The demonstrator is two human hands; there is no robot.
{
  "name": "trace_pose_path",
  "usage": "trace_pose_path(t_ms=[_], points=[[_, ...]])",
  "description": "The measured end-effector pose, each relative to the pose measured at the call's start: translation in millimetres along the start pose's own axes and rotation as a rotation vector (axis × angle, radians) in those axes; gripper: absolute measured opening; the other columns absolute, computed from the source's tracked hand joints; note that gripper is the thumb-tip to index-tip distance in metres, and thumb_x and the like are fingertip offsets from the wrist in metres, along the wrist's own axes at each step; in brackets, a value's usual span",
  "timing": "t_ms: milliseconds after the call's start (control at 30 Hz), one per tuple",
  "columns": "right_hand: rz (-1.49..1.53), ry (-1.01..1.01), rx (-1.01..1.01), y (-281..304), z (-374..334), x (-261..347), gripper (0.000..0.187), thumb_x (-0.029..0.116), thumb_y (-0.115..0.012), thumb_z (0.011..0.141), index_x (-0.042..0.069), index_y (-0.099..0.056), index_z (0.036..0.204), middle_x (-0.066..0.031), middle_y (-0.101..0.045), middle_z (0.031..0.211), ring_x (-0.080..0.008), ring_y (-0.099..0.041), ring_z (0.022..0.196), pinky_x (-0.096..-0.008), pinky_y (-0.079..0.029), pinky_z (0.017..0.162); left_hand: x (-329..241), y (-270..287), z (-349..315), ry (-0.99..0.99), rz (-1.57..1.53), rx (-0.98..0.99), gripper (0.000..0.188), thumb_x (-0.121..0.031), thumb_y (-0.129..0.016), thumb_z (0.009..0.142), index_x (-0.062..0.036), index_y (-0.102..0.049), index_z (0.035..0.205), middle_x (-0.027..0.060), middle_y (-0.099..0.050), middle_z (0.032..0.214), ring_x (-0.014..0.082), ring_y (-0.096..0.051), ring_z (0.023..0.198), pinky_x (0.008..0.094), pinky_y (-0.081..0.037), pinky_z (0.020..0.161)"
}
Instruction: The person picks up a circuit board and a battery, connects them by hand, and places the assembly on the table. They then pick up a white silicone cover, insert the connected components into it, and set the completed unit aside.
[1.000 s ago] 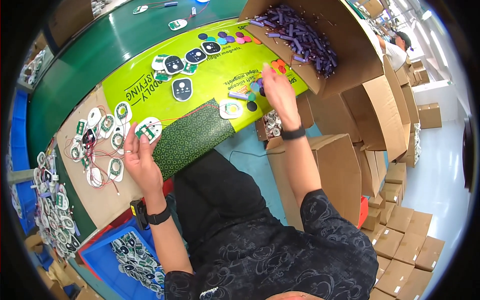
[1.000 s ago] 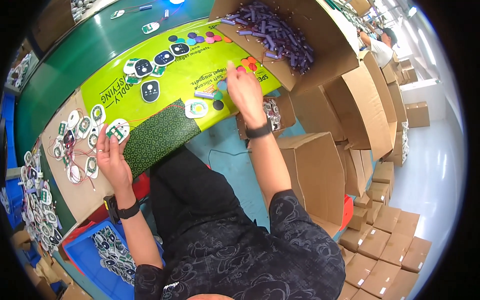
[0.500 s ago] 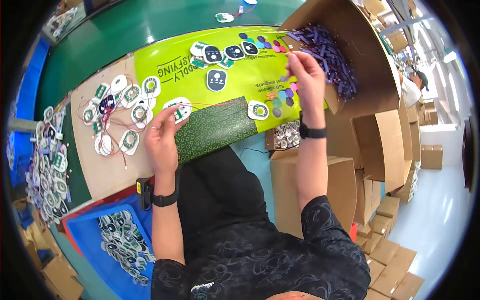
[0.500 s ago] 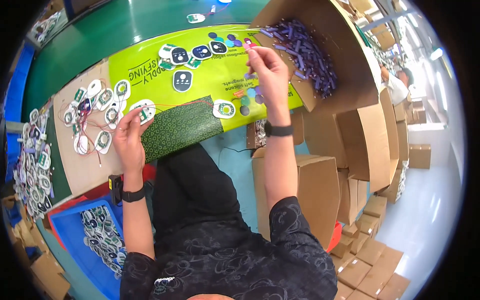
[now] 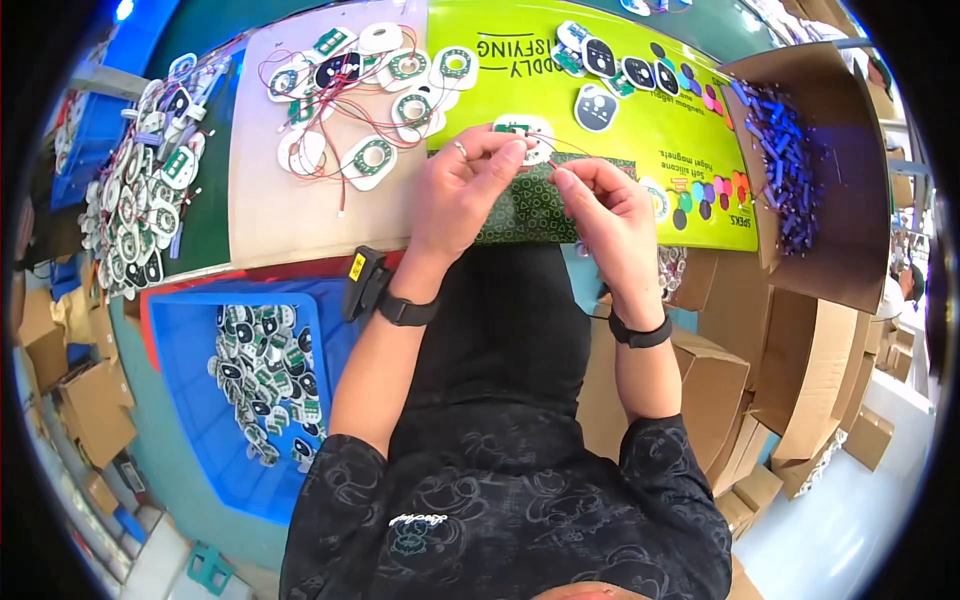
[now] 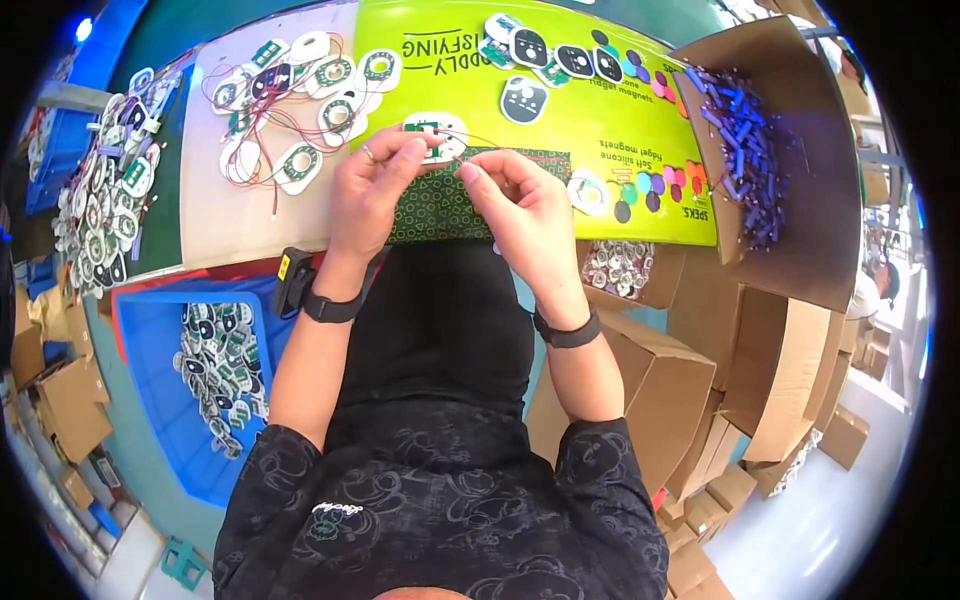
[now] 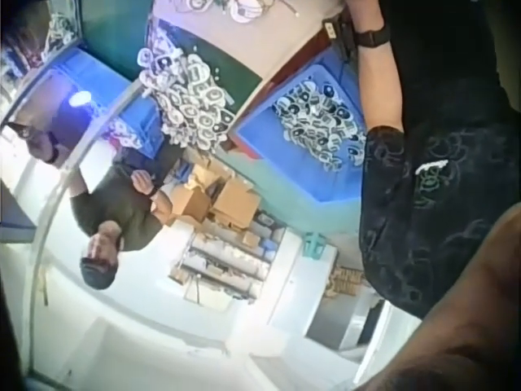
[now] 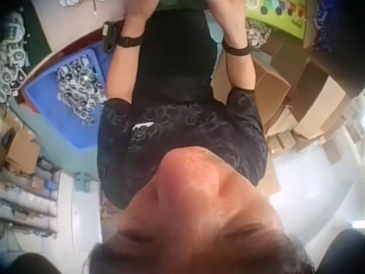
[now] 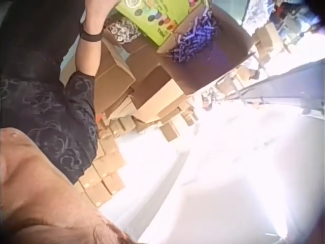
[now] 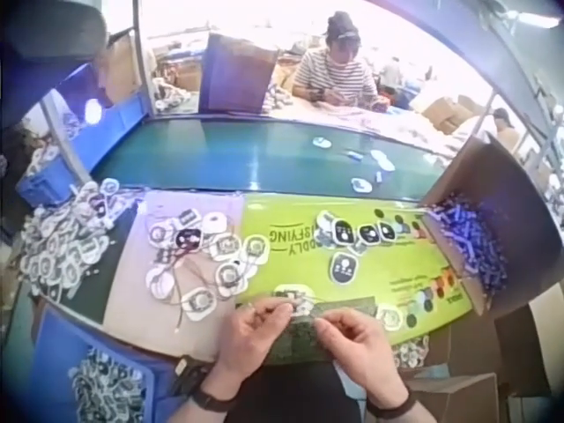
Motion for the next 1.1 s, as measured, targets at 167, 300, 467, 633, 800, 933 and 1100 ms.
trace_pose_path(t_ms=[167, 300, 467, 633, 800, 933, 1100], points=[[-0.039, 0.009, 0.012, -9.3, 4.5, -3.5, 0.019, 0.018, -0.071, 0.096, 0.001, -0.07, 0.103, 0.0056, -0.062, 0.073, 0.0003, -0.05, 0.061, -0.0171, -0.037, 0.053, 4.1, 9.5, -2.5, 0.032, 0.169, 0.027, 0.015, -0.007, -0.067, 0.097, 0.0024, -0.069, 0.109, 0.0062, -0.069, 0.106, 0.0116, -0.066, 0.097, 0.0255, -0.054, 0.086], [0.077, 0.035, -0.005, -14.5, 7.5, -2.9, 0.018, 0.017, -0.072, 0.095, 0.0, -0.07, 0.103, 0.0034, -0.064, 0.073, -0.0013, -0.054, 0.062, -0.019, -0.043, 0.056, 3.0, 8.3, -0.2, -0.034, 0.157, -0.001, 0.016, -0.013, -0.072, 0.095, 0.0002, -0.072, 0.104, 0.0032, -0.071, 0.101, 0.0085, -0.065, 0.086, 0.023, -0.052, 0.075], [0.053, 0.094, -0.029, -17.3, 13.4, -5.7, 0.016, 0.013, -0.073, 0.094, 0.0, -0.07, 0.104, 0.0029, -0.064, 0.075, -0.002, -0.056, 0.066, -0.0182, -0.044, 0.059, 0.5, 8.6, 0.5, -0.069, 0.17, 0.0, 0.014, -0.011, -0.07, 0.096, 0.0, -0.072, 0.105, 0.0029, -0.071, 0.103, 0.0097, -0.066, 0.087, 0.0241, -0.053, 0.077], [0.079, 0.098, -0.051, -12.3, 18.4, -13.5, 0.017, 0.012, -0.074, 0.093, 0.0, -0.071, 0.105, 0.0018, -0.065, 0.083, -0.002, -0.052, 0.068, -0.018, -0.042, 0.062, -3.3, 2.2, 0.0, -0.05, 0.223, 0.038, 0.014, -0.01, -0.066, 0.098, 0.0014, -0.072, 0.105, 0.0055, -0.071, 0.106, 0.0119, -0.067, 0.095, 0.0261, -0.056, 0.082], [-0.502, 0.476, -0.247, -8.5, 9.1, 20.2, 0.014, 0.011, -0.079, 0.085, 0.008, -0.076, 0.098, -0.0043, -0.056, 0.098, -0.0129, -0.053, 0.078, -0.0251, -0.045, 0.062, -5.6, -2.1, 2.3, -0.011, -0.032, 0.01, 0.026, -0.002, -0.056, 0.101, 0.0043, -0.059, 0.126, 0.0131, -0.067, 0.12, 0.018, -0.067, 0.107, 0.0332, -0.06, 0.092], [-0.528, 0.533, -0.278, -14.4, 6.4, 22.8, 0.012, 0.01, -0.079, 0.083, 0.009, -0.076, 0.094, -0.0065, -0.054, 0.104, -0.0186, -0.052, 0.082, -0.0278, -0.046, 0.062, -3.7, 0.4, 5.1, 0.025, -0.002, 0.014, 0.034, 0.001, -0.053, 0.101, 0.0038, -0.05, 0.135, 0.0156, -0.065, 0.124, 0.0188, -0.067, 0.107, 0.0341, -0.06, 0.092], [-0.568, 0.551, -0.282, -17.5, 5.2, 25.8, 0.012, 0.006, -0.078, 0.082, 0.008, -0.076, 0.093, -0.0078, -0.054, 0.11, -0.0169, -0.05, 0.074, -0.029, -0.047, 0.063, -4.7, -0.5, 3.3, 0.016, -0.012, 0.028, 0.036, -0.001, -0.056, 0.101, 0.0053, -0.049, 0.136, 0.0179, -0.065, 0.123, 0.0211, -0.066, 0.11, 0.0351, -0.059, 0.094]])
Point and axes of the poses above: each hand's wrist, its own z-axis towards the middle knuckle, its own y-axis out of the back of the hand, x = y × z, the point moved 8 cm from there along z, towards the middle knuckle
